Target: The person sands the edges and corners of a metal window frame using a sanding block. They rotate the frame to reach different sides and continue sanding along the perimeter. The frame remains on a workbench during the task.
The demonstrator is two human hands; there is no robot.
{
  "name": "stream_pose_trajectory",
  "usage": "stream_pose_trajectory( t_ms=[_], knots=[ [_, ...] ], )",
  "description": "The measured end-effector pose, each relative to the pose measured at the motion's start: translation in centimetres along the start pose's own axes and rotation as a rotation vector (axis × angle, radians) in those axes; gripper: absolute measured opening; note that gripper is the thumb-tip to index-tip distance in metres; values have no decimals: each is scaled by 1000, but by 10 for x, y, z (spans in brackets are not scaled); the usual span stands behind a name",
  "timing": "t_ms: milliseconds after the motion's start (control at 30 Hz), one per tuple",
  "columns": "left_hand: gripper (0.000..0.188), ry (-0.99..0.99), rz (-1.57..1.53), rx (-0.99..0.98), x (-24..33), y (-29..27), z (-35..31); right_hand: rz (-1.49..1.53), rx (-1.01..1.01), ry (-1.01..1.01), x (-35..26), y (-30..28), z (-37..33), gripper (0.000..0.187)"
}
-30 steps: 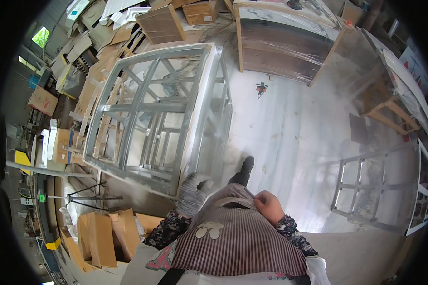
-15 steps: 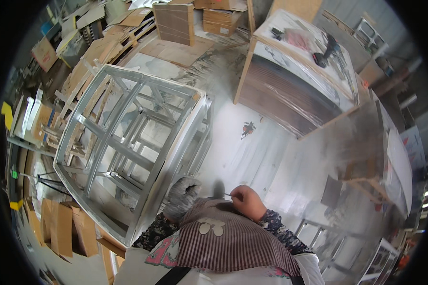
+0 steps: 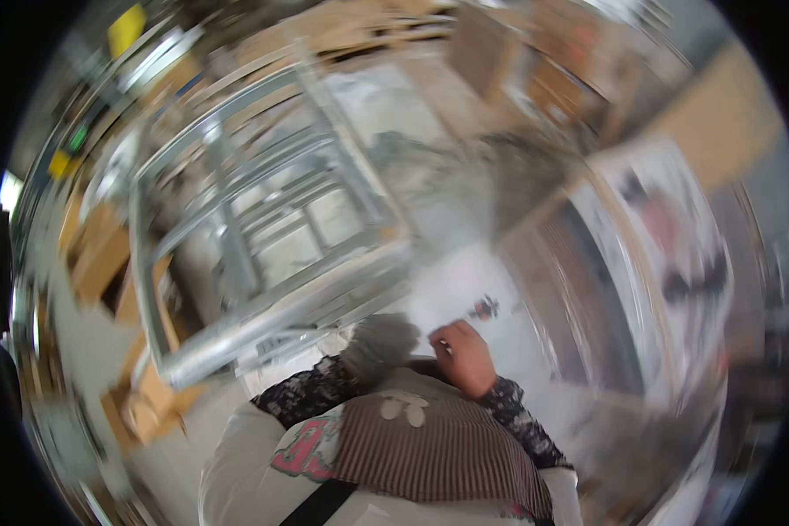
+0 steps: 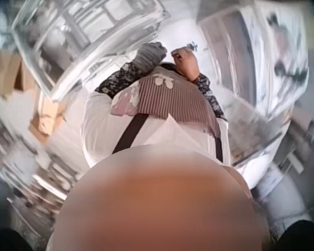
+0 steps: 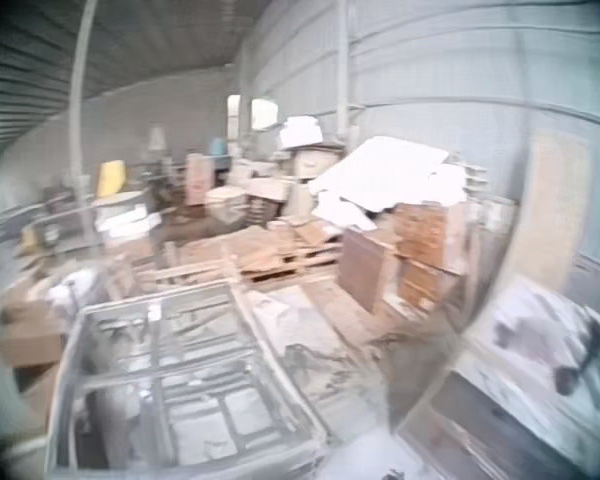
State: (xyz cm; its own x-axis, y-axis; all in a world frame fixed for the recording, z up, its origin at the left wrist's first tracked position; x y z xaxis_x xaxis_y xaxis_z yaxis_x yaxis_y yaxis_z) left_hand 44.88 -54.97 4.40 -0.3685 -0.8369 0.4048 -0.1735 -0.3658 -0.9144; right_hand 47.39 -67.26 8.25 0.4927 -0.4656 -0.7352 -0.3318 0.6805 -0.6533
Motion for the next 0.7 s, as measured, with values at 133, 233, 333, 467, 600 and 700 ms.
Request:
stream_pose_trajectory(
  t_ms=[133,233,333,467,600,700],
  knots=[
    [18,-292,-31,8,21,1,39,39,-280,-126,24,-25,38,8],
    [22,-493,-90,70,29,-4,45,107,-465,-99,40,-34,58,7],
    [23,-651,-92,106,31,-2,37,122,-598,-256,37,-32,74,6],
    [17,-839,-53,277,23,-5,24,220,-729,-400,32,-13,94,7],
    [22,-922,-9,433,5,-8,15,96,-718,-430,43,-9,123,8],
    [30,-900,-68,382,-3,1,12,94,-717,-449,55,-17,142,7]
  ],
)
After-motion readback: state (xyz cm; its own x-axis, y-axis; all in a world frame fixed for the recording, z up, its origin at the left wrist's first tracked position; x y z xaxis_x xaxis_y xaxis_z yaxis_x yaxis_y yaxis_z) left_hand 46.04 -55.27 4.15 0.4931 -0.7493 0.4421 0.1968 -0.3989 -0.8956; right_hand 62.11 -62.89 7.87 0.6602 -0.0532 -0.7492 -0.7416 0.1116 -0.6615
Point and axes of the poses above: each hand's wrist, its own z-axis towards the middle knuckle, its own y-axis out of the palm, x = y × z, the point moved 9 cm from there along z, towards the middle knuckle, and after that the axes turned 1 degree about z, right-handed, at the moved point
